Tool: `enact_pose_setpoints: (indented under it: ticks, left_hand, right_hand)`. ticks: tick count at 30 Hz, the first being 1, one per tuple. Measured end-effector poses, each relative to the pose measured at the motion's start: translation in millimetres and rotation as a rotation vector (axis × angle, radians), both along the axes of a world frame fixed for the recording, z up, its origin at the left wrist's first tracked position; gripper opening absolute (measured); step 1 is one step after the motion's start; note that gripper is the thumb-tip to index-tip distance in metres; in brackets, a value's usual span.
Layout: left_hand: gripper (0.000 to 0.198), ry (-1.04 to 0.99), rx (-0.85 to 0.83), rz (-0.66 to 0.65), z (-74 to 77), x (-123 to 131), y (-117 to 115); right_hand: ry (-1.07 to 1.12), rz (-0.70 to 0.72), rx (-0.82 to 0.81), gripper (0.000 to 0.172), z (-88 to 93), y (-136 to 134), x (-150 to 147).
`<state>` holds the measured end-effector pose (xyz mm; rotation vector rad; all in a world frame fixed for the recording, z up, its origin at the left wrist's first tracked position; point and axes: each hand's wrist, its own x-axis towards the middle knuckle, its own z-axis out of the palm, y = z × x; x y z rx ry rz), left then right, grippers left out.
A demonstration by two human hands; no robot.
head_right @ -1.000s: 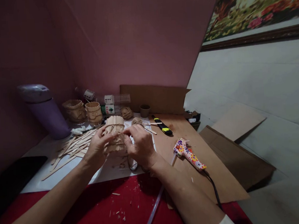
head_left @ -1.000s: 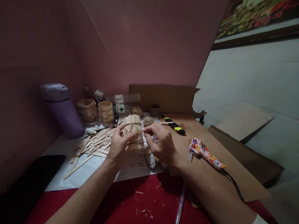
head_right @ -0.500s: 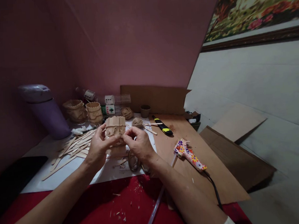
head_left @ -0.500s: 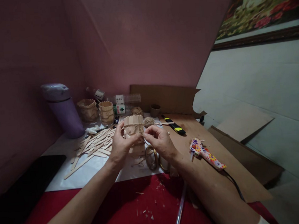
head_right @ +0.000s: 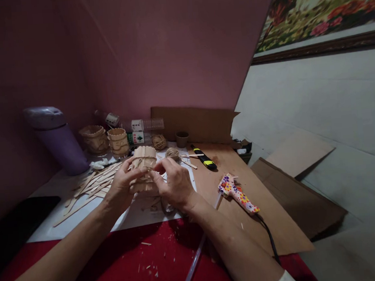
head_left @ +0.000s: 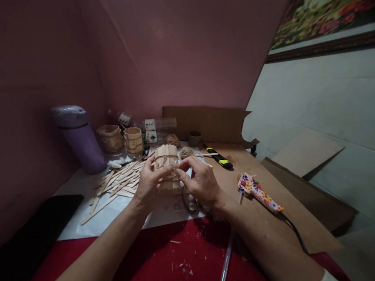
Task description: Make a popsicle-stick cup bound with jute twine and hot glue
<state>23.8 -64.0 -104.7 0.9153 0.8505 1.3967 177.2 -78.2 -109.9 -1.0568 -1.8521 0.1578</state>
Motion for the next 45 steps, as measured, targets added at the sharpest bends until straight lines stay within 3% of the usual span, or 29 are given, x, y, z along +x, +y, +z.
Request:
enact_pose_setpoints:
  ticks: [3,6,10,17,23,27,29,33,37,41,45]
  left_hand:
    - [0.075,-0.004,0.009,0.015,1.1,-2,1]
    - [0.076,0.011,0.017,0.018,0.3,-3,2]
    - [0.077,0.037,0.008,-0.031,0.6,-2,0]
    - [0.062,0.049,-0.094,-0.301,8.2,2,-10]
    - [0.054,0.056,-0.084,-0.338,8.3,3,-13]
    - [0.052,0.004,-0.087,-0.296,8.0,3,-10]
    - [0.054,-0.015,-0.065,-0.244,7.4,3,-9]
    - [0.066,-0.013,-0.016,-0.117,5.5,2,-6]
    - [0.077,-0.016,0.014,-0.044,5.4,2,-7]
    - [0.082,-0.028,0.0,-0.053,6.4,3,-7]
    - [0.078,-0.013,-0.015,-0.07,4.8,2,-6]
  right_hand:
    - [0.125,0.103,-0.239,0.016,-0.7,4,1]
    - [0.185,0.16,-0.332,0.021,0.5,9,4]
    - [0.248,0.136,-0.23,0.029,6.1,10,7]
    - [0.254,0.018,-0.032,0.026,15.4,11,19]
    - [0.198,-0.085,0.078,0.021,10.7,26,32]
    - [0.101,-0.212,0.249,0.009,10.2,21,26]
    - [0.099,-0.158,0.27,0.011,12.2,12,18]
    - [0.074,-0.025,0.126,0.016,13.4,-6,1]
    - [0.15,-0.003,0.03,0.011,10.6,-10,-5]
    - [0.187,-0.068,0.192,0.003,10.3,-11,-4]
    - [0.092,-0.096,0.4,0.015,10.1,-14,-2]
